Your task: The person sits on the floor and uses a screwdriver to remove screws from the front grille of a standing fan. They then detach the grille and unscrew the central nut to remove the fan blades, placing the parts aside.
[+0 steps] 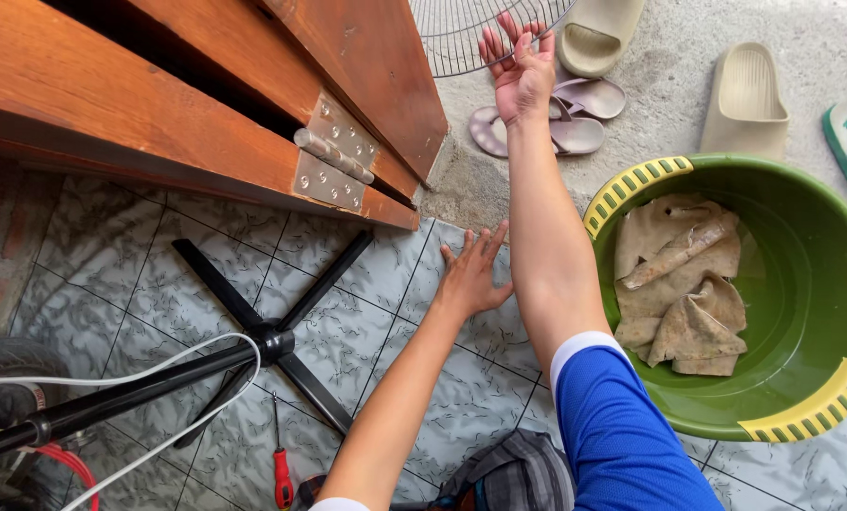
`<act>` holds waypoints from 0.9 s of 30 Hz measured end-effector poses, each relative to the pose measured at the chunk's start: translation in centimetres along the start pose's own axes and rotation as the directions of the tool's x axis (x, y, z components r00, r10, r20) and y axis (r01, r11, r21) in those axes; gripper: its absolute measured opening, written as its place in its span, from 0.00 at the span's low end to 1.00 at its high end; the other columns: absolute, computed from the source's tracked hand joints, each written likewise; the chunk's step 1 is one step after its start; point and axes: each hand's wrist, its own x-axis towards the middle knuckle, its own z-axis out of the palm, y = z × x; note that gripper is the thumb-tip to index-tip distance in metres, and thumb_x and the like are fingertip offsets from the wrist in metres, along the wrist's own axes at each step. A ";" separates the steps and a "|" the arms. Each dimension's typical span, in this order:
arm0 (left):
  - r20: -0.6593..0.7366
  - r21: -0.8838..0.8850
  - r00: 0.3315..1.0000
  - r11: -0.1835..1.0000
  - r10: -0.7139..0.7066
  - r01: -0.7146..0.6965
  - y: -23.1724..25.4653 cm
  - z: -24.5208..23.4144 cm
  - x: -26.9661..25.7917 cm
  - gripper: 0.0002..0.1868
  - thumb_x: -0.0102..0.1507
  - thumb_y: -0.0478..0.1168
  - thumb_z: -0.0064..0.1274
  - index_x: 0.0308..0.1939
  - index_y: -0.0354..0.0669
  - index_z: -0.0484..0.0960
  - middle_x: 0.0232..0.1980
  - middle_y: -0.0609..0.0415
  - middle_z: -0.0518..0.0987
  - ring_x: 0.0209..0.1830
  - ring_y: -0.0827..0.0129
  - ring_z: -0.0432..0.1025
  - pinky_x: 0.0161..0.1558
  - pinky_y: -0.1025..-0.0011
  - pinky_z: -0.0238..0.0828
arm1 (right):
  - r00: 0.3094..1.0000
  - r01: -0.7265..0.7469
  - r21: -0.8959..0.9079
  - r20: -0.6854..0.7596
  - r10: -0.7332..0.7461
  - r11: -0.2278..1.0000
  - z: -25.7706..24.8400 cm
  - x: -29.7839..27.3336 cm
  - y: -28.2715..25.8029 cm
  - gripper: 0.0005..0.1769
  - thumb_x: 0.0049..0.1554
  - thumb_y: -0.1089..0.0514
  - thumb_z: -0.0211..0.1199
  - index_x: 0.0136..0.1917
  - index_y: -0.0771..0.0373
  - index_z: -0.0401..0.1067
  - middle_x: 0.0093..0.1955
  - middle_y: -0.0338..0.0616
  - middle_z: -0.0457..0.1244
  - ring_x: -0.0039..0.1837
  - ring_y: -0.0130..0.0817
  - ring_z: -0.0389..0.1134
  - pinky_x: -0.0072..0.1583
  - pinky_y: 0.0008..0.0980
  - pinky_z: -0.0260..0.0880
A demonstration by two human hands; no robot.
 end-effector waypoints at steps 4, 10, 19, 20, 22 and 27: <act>-0.022 -0.023 1.000 1.000 0.014 -0.014 -0.3 0.4 -0.2 0.58 0.56 0.59 0.61 0.81 0.59 0.41 0.80 0.41 0.56 0.80 0.36 0.47 0.67 0.19 0.37 | 0.969 -0.048 -0.092 -0.247 0.024 0.995 -0.9 -0.2 0.5 0.04 0.66 0.60 0.47 0.55 0.57 0.55 0.60 0.61 0.67 0.52 0.59 0.72 0.56 0.58 0.78; -0.031 -0.010 0.999 1.000 0.010 -0.010 -0.6 1.0 0.2 0.57 0.55 0.55 0.63 0.80 0.54 0.46 0.81 0.41 0.55 0.80 0.37 0.46 0.68 0.21 0.37 | 0.999 0.011 -0.046 -0.035 -0.013 0.999 -0.1 0.5 -0.6 0.06 0.67 0.62 0.49 0.56 0.58 0.56 0.58 0.63 0.68 0.53 0.56 0.74 0.59 0.59 0.78; -0.015 0.024 1.000 1.000 0.017 -0.017 -0.2 0.2 -0.3 0.55 0.55 0.54 0.60 0.80 0.47 0.47 0.80 0.40 0.55 0.81 0.38 0.47 0.67 0.20 0.39 | 0.955 -0.196 -0.151 -0.252 0.154 0.969 -0.3 1.6 3.3 0.08 0.66 0.61 0.49 0.58 0.56 0.56 0.51 0.62 0.68 0.49 0.55 0.73 0.57 0.59 0.77; -0.014 0.025 1.000 1.000 0.017 -0.016 -0.2 0.0 -0.2 0.54 0.56 0.54 0.60 0.79 0.47 0.47 0.80 0.40 0.55 0.81 0.38 0.47 0.67 0.20 0.38 | 0.898 -0.294 -0.205 -0.393 0.196 0.934 -0.5 1.9 3.8 0.09 0.65 0.60 0.48 0.59 0.54 0.55 0.49 0.61 0.68 0.46 0.53 0.72 0.55 0.58 0.77; -0.002 0.000 1.000 1.000 0.011 -0.011 0.1 0.2 -0.5 0.53 0.57 0.54 0.59 0.79 0.48 0.47 0.80 0.40 0.55 0.80 0.37 0.46 0.68 0.21 0.38 | 0.851 -0.427 -0.289 -0.450 0.272 0.857 -1.6 1.6 4.1 0.12 0.68 0.57 0.48 0.62 0.64 0.57 0.51 0.61 0.67 0.48 0.55 0.75 0.54 0.57 0.77; 0.043 -0.004 0.999 1.000 -0.003 0.003 -0.2 -0.1 -0.4 0.54 0.56 0.53 0.59 0.80 0.47 0.46 0.80 0.40 0.54 0.81 0.38 0.45 0.69 0.23 0.37 | 0.864 -0.487 -0.444 -0.368 0.343 0.752 -2.6 1.0 3.7 0.24 0.64 0.56 0.58 0.66 0.71 0.58 0.55 0.56 0.63 0.57 0.57 0.72 0.59 0.54 0.76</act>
